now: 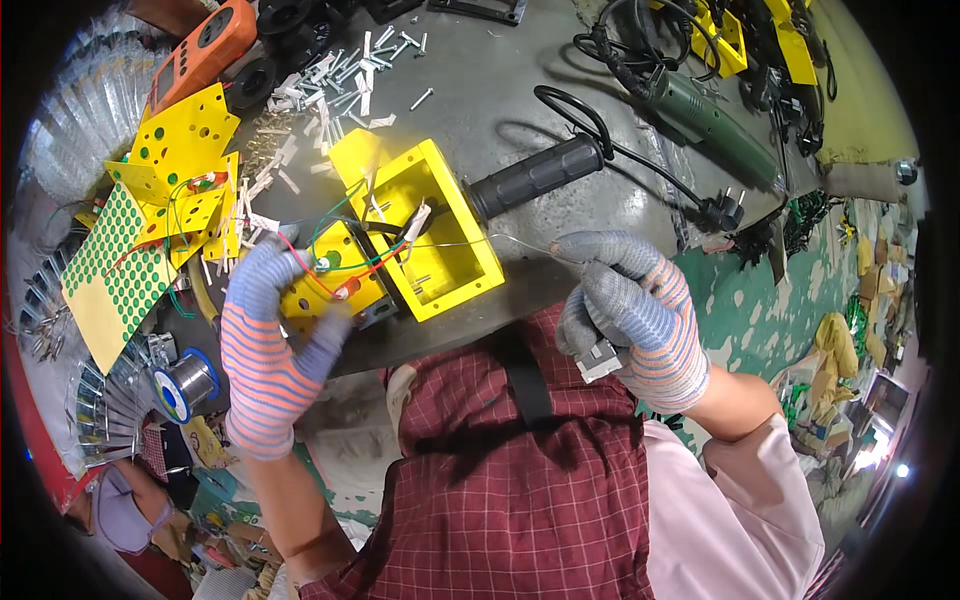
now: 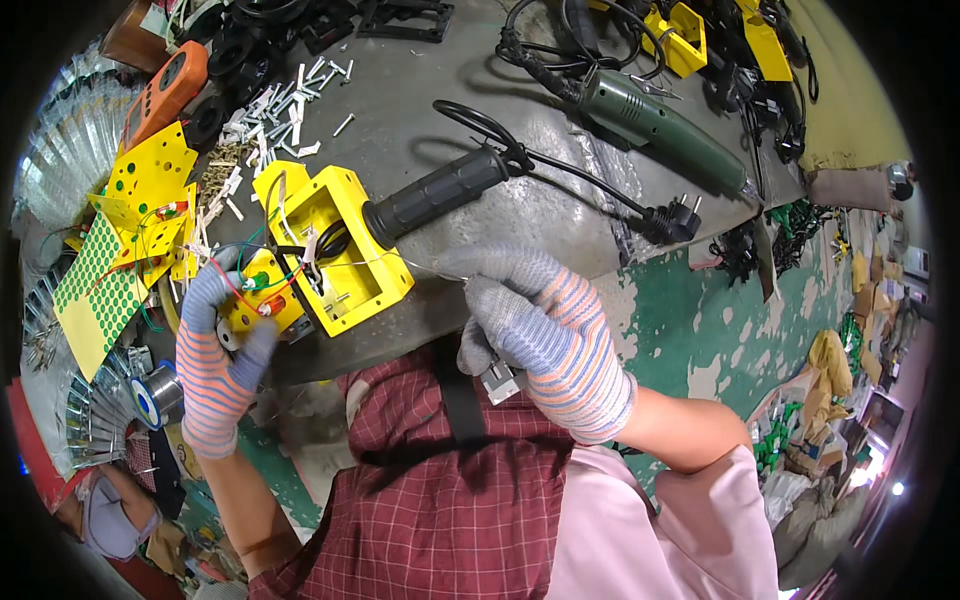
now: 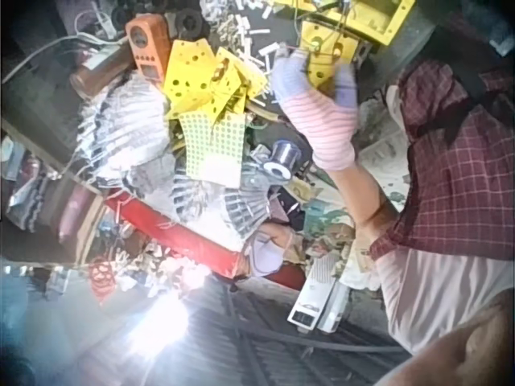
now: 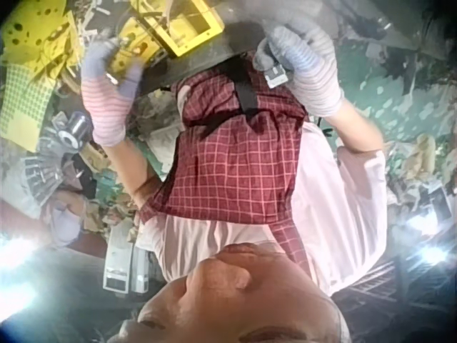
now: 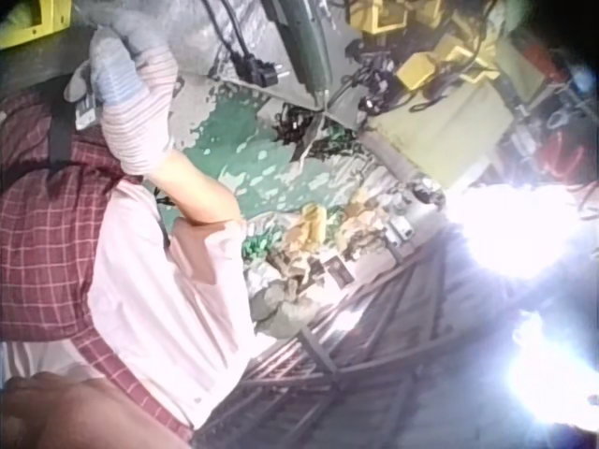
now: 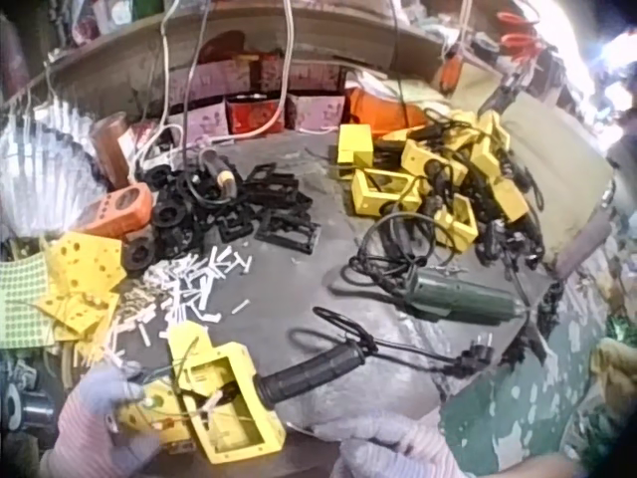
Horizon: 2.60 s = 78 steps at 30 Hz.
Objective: Assembling and soldering components inside a yellow plastic electronic housing.
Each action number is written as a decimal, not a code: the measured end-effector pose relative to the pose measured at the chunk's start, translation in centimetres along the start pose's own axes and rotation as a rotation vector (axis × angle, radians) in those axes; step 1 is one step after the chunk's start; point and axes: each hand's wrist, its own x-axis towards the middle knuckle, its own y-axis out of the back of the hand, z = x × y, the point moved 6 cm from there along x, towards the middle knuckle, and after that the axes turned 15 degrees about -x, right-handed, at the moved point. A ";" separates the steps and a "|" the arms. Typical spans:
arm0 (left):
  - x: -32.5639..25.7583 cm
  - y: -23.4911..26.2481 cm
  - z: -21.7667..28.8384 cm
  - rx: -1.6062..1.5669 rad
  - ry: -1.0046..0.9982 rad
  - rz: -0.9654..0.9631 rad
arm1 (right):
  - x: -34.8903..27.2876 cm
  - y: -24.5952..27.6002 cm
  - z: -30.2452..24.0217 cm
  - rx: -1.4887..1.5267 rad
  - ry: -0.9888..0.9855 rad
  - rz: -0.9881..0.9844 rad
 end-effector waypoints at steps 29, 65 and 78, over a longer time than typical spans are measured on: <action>-3.4 -1.0 2.1 -0.176 -0.058 0.369 | 3.3 0.3 -10.8 -0.966 0.207 -0.227; -3.8 -1.4 -0.1 0.294 -0.021 0.136 | -0.5 3.4 -7.5 -0.726 -0.059 -0.010; -4.2 -2.0 -1.2 0.240 -0.029 0.221 | 4.7 1.7 -6.8 -0.728 -0.016 -0.186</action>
